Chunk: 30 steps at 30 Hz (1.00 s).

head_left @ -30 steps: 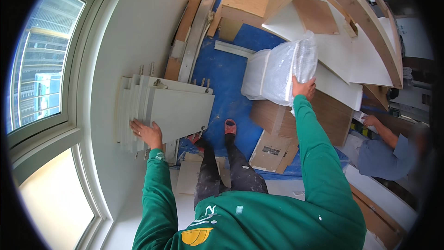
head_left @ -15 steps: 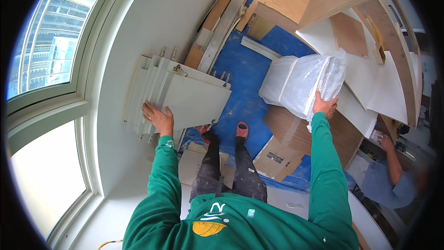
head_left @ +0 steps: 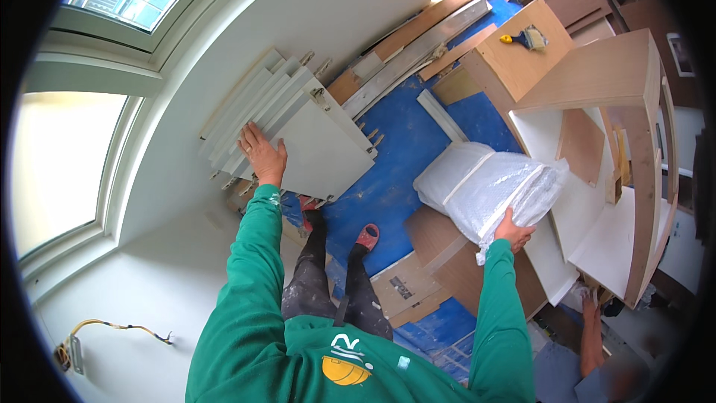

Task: The person organizes white cabinet doors and wooden panels on the floor, then moves to a window frame to apply masking tape and scrape the wall surface with a utility knife.

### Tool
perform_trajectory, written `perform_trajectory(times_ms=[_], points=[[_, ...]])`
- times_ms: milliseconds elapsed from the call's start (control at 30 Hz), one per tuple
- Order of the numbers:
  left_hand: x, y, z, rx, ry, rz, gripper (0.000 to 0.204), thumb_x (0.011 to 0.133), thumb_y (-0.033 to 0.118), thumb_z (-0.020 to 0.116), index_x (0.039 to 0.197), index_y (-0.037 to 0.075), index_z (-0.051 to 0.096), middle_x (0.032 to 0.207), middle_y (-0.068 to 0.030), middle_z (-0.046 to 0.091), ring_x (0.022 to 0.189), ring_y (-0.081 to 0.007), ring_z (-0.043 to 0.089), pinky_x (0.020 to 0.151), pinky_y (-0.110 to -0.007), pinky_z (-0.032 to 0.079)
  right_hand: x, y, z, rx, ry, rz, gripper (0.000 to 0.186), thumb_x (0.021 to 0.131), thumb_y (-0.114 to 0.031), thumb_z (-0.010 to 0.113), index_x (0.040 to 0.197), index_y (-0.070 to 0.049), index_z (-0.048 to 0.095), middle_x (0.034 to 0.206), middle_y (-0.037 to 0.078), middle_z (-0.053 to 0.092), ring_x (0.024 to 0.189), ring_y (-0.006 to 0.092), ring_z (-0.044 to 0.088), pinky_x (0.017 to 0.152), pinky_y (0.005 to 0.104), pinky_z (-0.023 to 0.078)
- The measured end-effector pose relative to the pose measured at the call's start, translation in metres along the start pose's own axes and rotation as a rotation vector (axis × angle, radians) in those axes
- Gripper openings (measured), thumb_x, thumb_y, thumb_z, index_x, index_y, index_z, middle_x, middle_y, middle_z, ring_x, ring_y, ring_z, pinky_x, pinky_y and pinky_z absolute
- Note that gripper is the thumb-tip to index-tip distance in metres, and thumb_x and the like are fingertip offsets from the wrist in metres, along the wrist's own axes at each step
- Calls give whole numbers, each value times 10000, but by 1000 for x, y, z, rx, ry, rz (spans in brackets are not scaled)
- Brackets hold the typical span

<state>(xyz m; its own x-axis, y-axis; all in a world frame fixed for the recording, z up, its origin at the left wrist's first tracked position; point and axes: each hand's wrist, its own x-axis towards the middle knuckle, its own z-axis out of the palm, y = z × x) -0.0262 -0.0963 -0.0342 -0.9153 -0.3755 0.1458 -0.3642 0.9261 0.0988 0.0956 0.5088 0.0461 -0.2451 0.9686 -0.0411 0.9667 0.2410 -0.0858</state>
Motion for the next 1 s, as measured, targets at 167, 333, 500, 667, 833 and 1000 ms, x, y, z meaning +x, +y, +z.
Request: perform_trajectory(times_ms=[167,333,500,667,833,1000], points=[[3,12,0,-27,62,-76,994,827,423,789,1555,-48,303,1535,-221,390,1479,-401,308,1266,-557,176,3,-9,-2,-11,-1,-34,1146,802,-695,709,1579,15,257,1449,275,483,1342,433,493,1131,500,410],[4,17,-3,8,66,-114,991,815,486,795,1534,-25,343,1486,-198,436,1446,-384,350,1257,-548,204,6,-2,2,-23,-7,-41,1139,808,-700,694,1576,17,255,1437,267,488,1323,439,507,1119,501,420],[10,23,-4,53,114,-105,980,802,531,796,1506,-14,387,1423,-186,477,1383,-384,401,1239,-547,233,9,1,10,-45,43,-73,1141,812,-702,686,1580,20,248,1439,263,486,1322,436,509,1113,496,428],[4,24,-5,68,118,-150,975,798,558,789,1498,-3,405,1380,-175,495,1359,-380,413,1225,-542,245,6,0,3,-43,7,-45,1144,814,-700,686,1578,30,247,1438,268,492,1325,432,511,1110,492,433],[-4,30,-10,69,111,-153,979,796,571,785,1495,-1,408,1373,-165,488,1366,-360,401,1227,-539,233,2,-2,0,-36,-4,-47,1150,812,-705,687,1579,30,246,1428,269,500,1324,430,512,1109,493,434],[-27,34,-20,41,104,-83,976,802,579,775,1492,-6,408,1381,-159,470,1372,-349,392,1227,-577,209,-2,-8,-10,-31,-26,-41,1150,814,-702,686,1581,31,243,1440,274,492,1334,427,506,1115,495,431]])
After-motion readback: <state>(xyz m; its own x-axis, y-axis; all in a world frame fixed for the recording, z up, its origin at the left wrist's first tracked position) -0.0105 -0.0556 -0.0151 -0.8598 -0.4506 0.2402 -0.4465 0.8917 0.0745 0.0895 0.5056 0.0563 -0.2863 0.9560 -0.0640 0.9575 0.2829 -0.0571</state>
